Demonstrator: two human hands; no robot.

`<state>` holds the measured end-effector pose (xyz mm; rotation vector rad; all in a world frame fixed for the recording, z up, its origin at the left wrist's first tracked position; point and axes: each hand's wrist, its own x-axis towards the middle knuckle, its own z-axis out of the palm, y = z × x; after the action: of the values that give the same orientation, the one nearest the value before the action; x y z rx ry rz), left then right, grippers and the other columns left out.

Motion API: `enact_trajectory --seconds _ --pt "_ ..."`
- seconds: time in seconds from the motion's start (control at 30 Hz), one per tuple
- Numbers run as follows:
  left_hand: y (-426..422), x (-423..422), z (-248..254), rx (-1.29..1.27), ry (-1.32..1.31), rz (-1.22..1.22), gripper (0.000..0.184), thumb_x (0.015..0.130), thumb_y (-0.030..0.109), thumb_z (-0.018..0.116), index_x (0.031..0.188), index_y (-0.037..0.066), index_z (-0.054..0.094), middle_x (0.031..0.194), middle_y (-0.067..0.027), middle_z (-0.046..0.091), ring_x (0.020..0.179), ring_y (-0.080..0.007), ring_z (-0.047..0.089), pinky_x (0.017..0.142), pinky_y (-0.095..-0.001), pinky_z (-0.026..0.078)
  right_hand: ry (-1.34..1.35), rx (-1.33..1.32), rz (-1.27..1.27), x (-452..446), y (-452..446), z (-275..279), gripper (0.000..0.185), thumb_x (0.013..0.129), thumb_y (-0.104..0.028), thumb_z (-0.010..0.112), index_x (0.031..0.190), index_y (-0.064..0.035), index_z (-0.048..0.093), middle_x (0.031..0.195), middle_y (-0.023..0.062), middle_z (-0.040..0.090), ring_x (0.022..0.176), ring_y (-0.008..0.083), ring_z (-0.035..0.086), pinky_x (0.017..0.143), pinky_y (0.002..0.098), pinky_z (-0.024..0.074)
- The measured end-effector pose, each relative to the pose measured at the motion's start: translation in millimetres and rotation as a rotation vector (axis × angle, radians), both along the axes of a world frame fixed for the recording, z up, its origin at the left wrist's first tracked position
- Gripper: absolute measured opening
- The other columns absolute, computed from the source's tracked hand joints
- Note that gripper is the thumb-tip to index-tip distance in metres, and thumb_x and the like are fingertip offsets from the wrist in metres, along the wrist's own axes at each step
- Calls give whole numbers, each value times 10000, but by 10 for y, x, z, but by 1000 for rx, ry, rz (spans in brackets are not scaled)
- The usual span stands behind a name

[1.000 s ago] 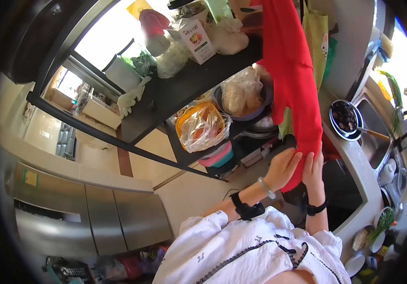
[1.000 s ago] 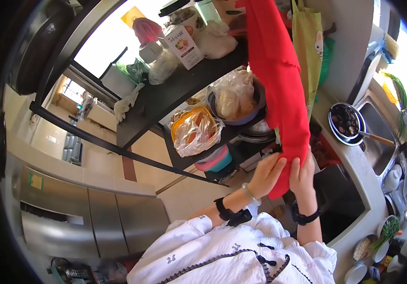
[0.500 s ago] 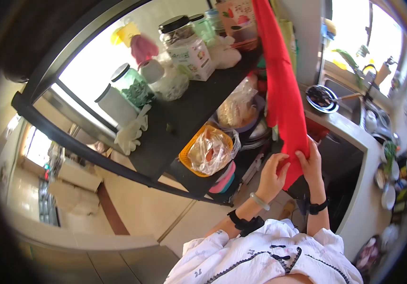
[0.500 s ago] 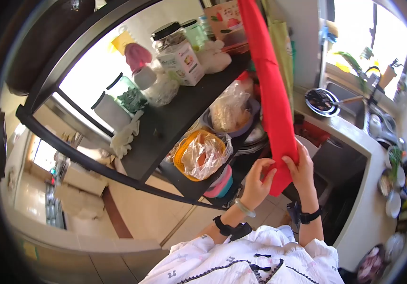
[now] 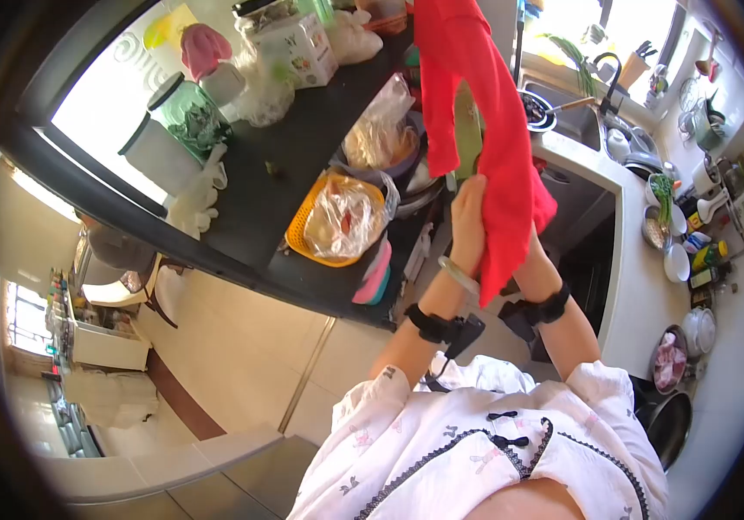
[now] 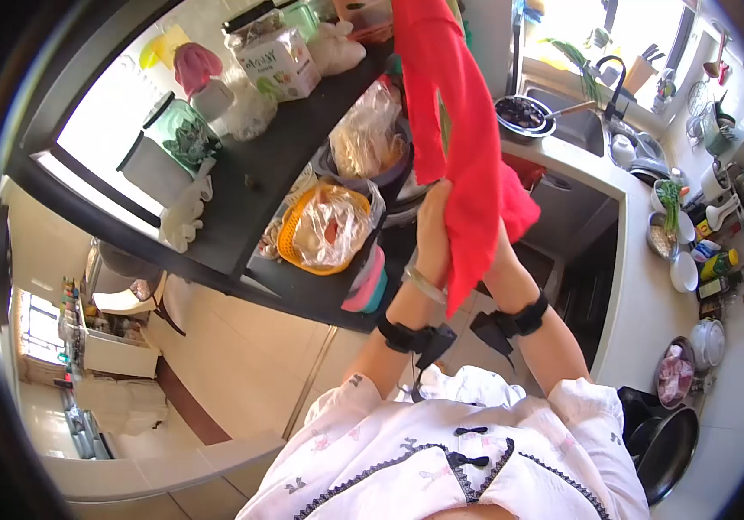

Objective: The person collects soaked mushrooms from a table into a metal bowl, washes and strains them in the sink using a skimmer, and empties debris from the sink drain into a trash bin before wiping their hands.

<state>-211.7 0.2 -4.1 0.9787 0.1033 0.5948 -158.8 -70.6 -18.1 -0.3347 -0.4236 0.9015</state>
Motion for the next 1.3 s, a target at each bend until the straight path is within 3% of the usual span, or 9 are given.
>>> enact_trajectory --seconds 0.17,0.2,0.33,0.43,0.5,0.6,0.7,0.8,1.3 --pt "-200 75 -174 97 92 338 347 914 228 413 1178 7 451 1096 -103 513 989 -155 487 858 -265 387 130 -204 -244 95 -4 -87 281 886 -185 447 1114 -23 476 1006 66 571 847 175 584 756 291 489" --pt "-340 28 -153 90 45 343 396 903 208 433 1235 0 378 1204 -110 438 1067 -177 443 907 -289 355 -121 -257 -250 173 -82 -161 267 876 -176 470 1099 -30 481 972 59 570 778 148 579 684 264 485" --pt "-274 -291 -734 396 338 194 486 856 156 514 1267 -23 329 1291 -143 347 1155 -222 391 959 -314 314 -537 -765 -476 579 -679 -851 251 823 -143 557 1048 -64 479 828 23 551 569 50 475 464 167 356" --pt "12 -1109 -1592 572 784 -76 515 791 125 610 1233 -15 384 1256 -171 364 1090 -275 469 919 -326 387 -177 -939 -556 639 -1394 -1583 269 816 -137 556 1061 -70 469 831 20 552 570 53 476 477 179 369" --pt "231 -1897 -2167 1291 858 -290 504 820 217 584 1237 11 389 1279 -180 355 1118 -293 450 920 -342 387 -52 -998 -616 496 -1828 -2092 266 800 -125 565 1043 -65 477 820 17 543 574 58 478 485 191 379" --pt "155 -2512 -1946 858 1557 -812 544 845 314 527 1276 30 354 1218 -186 468 1115 -317 462 924 -338 376 89 -1100 -679 149 -2158 -2671 243 779 -113 575 999 -54 491 772 17 524 561 74 485 501 209 408" --pt "415 -3287 -2284 781 1685 -840 493 856 294 506 1258 38 380 1133 -149 541 1041 -280 524 874 -344 410 66 -1206 -581 -174 -2286 -3224 254 792 -129 574 1026 -76 488 776 -6 520 556 58 471 503 190 396" --pt "338 -3492 -2161 193 1733 -186 375 862 258 496 1179 62 453 1070 -104 565 961 -183 562 745 -318 448 91 -1260 -460 -392 -2237 -3636 262 787 -117 571 1028 -64 485 772 13 512 564 77 493 498 207 410" --pt "513 -3894 -2186 141 1583 -117 404 865 268 517 1188 43 429 1143 -81 487 1026 -209 509 827 -359 421 -126 -1487 -369 -679 -2094 -4235 303 762 -174 613 1015 -46 506 768 68 564 638 147 561 540 284 467"
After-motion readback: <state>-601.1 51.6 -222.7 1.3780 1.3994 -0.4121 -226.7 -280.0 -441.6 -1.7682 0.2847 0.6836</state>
